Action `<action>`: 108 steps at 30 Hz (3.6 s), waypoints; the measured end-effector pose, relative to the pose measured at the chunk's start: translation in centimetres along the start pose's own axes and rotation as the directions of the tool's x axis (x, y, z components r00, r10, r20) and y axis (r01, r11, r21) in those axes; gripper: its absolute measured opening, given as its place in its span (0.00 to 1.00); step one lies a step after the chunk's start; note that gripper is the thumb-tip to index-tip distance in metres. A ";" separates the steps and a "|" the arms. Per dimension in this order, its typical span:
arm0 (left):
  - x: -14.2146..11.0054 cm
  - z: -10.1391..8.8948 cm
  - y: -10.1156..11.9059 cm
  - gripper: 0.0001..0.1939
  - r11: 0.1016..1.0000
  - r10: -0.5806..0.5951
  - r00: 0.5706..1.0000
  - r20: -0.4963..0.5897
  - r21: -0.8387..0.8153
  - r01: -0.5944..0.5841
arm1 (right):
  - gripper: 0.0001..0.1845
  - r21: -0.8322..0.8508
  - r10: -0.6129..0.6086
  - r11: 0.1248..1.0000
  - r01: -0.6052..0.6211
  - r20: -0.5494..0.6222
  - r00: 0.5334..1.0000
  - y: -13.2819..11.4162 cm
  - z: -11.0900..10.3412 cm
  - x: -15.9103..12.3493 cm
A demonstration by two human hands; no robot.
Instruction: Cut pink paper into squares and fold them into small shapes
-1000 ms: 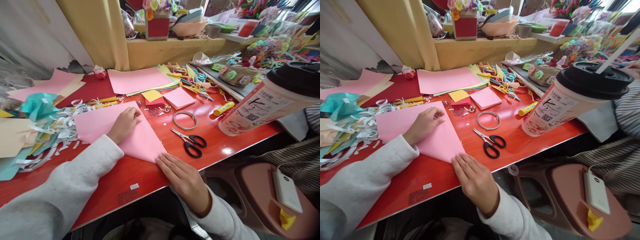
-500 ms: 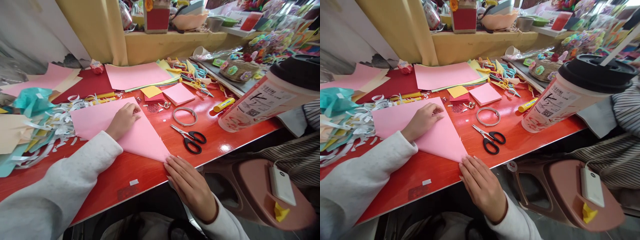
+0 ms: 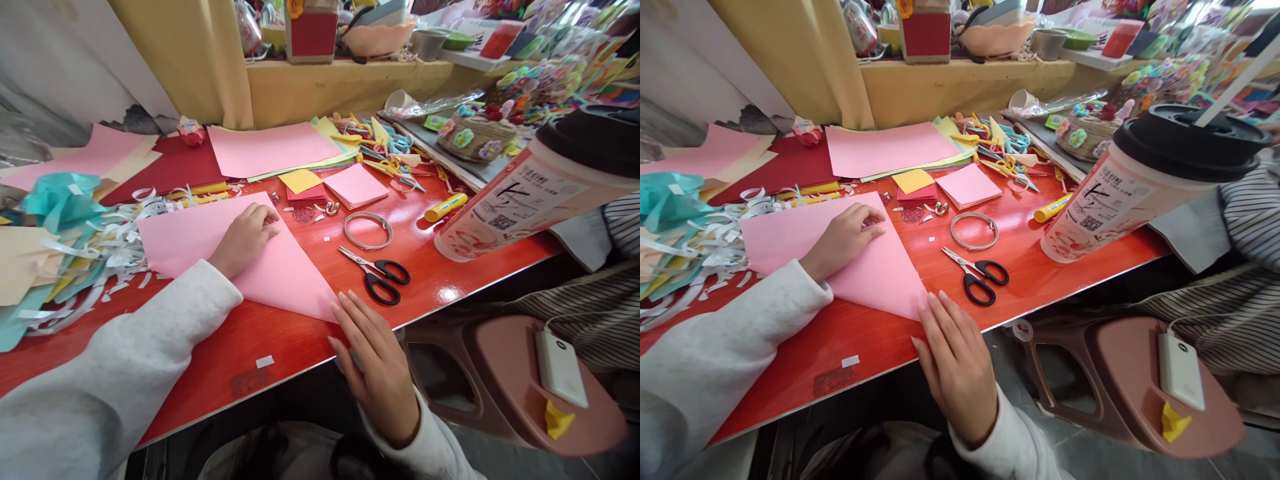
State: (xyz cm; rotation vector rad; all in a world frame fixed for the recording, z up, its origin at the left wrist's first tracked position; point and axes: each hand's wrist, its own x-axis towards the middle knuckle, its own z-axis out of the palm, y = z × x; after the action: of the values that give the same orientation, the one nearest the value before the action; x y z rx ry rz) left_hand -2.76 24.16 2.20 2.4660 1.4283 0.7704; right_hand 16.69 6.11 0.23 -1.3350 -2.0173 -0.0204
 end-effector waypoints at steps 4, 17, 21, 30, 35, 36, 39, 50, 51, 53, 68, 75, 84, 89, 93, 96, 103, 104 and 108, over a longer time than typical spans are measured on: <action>0.0 -0.1 0.1 0.08 1.000 -0.008 1.000 0.007 -0.007 0.008 | 0.21 -0.061 0.041 0.997 -0.040 0.026 0.999 -0.8 0.4 1.6; 0.1 -0.1 -0.1 0.09 1.000 -0.015 1.000 0.010 -0.006 0.015 | 0.15 -0.046 0.011 0.999 -0.008 0.060 0.998 -1.2 1.1 2.1; 0.2 -0.2 -0.1 0.11 0.999 -0.032 0.999 0.031 0.011 0.032 | 0.15 -0.041 0.018 0.999 -0.016 0.054 0.998 -1.2 1.2 2.1; 0.4 -0.3 0.0 0.11 0.998 -0.054 0.998 0.029 0.012 0.054 | 0.16 -0.042 0.020 0.999 -0.017 0.063 0.998 -1.2 1.2 1.9; 0.5 -0.3 0.1 0.10 0.998 -0.055 0.998 0.020 -0.010 0.055 | 0.15 -0.083 0.003 0.997 0.002 0.059 0.998 -1.4 1.3 2.0; 0.5 -0.3 0.2 0.10 0.998 -0.057 0.998 0.019 -0.015 0.057 | 0.15 -0.100 -0.005 0.995 0.009 0.047 0.999 -1.5 1.3 2.0; 0.3 -0.2 0.1 0.09 0.998 -0.052 0.999 0.017 -0.022 0.052 | 0.14 -0.144 -0.042 0.989 0.044 0.016 0.999 -1.7 1.3 2.2; -2.1 -1.9 4.6 0.13 0.821 0.143 0.990 0.002 0.558 -0.120 | 0.19 -0.240 -0.159 0.957 0.165 0.046 0.986 -1.6 1.3 1.9; -3.3 -2.1 5.9 0.14 0.800 0.177 0.982 0.063 0.573 -0.181 | 0.22 -0.258 -0.162 0.951 0.168 0.046 0.986 -1.7 1.3 1.9; -6.1 -2.0 8.3 0.13 0.780 0.223 0.950 0.219 0.545 -0.308 | 0.30 -0.280 -0.166 0.944 0.176 0.059 0.984 -1.8 1.3 1.7; -11.5 -1.8 7.6 0.28 0.810 0.412 0.870 0.271 0.329 -0.485 | 0.58 -0.379 -0.158 0.910 0.166 0.051 0.986 -3.1 2.1 0.7; -12.1 -2.8 5.7 0.18 0.782 0.452 0.876 0.168 0.398 -0.480 | 0.55 -0.421 -0.113 0.889 0.180 0.179 0.977 -2.8 1.4 0.7; -14.0 -6.9 -0.1 0.18 0.762 0.253 0.951 0.177 0.570 -0.308 | 0.50 -0.414 -0.176 0.875 0.251 0.211 0.962 -2.7 0.7 1.0; -14.8 -8.2 -3.4 0.20 0.758 0.163 0.978 0.128 0.618 -0.207 | 0.47 -0.422 -0.180 0.871 0.252 0.203 0.962 -2.7 0.7 0.8; -14.9 -8.4 -4.0 0.22 0.768 0.120 0.984 0.129 0.617 -0.175 | 0.43 -0.417 -0.193 0.867 0.274 0.225 0.955 -2.4 0.5 0.2; -14.9 -8.4 -3.9 0.23 0.796 0.101 0.982 0.157 0.580 -0.174 | 0.40 -0.391 -0.219 0.866 0.310 0.259 0.941 -2.0 -0.1 -0.3; -14.8 -8.8 -4.0 0.27 0.806 0.052 0.961 0.272 0.556 -0.201 | 0.23 -0.276 -0.322 0.875 0.397 0.281 0.904 0.0 -2.0 -2.0; -14.8 -8.8 -4.0 0.28 0.806 0.039 0.959 0.282 0.558 -0.197 | 0.21 -0.252 -0.342 0.877 0.409 0.272 0.900 0.3 -2.2 -2.1; -14.9 -8.9 -4.0 0.29 0.813 -0.010 0.943 0.334 0.552 -0.187 | 0.21 -0.041 -0.450 0.885 0.464 0.183 0.874 1.4 -3.4 -2.4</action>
State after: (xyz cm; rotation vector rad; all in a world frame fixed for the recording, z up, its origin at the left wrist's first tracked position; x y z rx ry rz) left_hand -16.37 12.68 3.02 2.9272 1.5941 -0.1096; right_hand 20.21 3.60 0.96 -0.8988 -2.4633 -0.2178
